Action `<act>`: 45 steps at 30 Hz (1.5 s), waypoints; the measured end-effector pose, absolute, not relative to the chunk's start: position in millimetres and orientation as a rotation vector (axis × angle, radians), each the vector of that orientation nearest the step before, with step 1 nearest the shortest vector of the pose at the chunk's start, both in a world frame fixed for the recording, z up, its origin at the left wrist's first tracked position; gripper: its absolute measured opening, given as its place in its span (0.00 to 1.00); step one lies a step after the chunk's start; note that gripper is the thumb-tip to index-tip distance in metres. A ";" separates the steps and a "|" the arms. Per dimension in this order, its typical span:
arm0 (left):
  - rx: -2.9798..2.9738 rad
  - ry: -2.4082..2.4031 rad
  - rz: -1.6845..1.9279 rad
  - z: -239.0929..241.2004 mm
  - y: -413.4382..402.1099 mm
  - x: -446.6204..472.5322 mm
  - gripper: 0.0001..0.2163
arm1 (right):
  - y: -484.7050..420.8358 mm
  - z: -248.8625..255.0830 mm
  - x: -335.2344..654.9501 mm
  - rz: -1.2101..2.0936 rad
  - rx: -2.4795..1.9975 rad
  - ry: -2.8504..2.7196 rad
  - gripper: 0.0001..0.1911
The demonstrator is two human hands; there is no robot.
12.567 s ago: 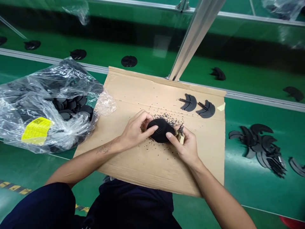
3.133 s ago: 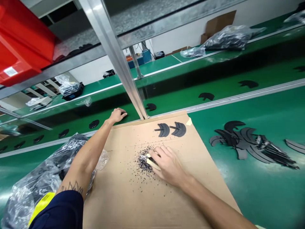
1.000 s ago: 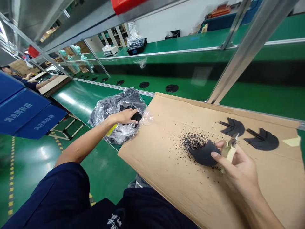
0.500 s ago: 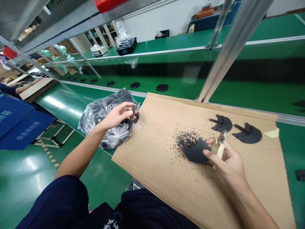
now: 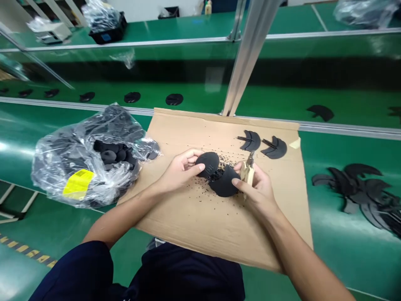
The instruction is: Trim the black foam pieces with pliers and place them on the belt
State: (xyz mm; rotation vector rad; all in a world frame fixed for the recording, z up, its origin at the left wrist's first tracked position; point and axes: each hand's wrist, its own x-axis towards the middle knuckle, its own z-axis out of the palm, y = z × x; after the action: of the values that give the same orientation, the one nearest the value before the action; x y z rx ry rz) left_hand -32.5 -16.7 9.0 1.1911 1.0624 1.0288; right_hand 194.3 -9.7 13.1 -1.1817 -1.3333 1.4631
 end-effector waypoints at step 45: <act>1.912 1.114 1.059 -6.3 -36.6 -25.6 0.09 | -19.9 2.6 190.9 1.151 -1.107 -1.658 0.15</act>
State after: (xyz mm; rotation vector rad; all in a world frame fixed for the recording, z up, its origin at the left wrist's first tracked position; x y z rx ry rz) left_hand -25.6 -36.6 -6.3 1.9123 1.1138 1.0587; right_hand 190.9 -19.9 2.6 -1.1068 -1.6578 1.1508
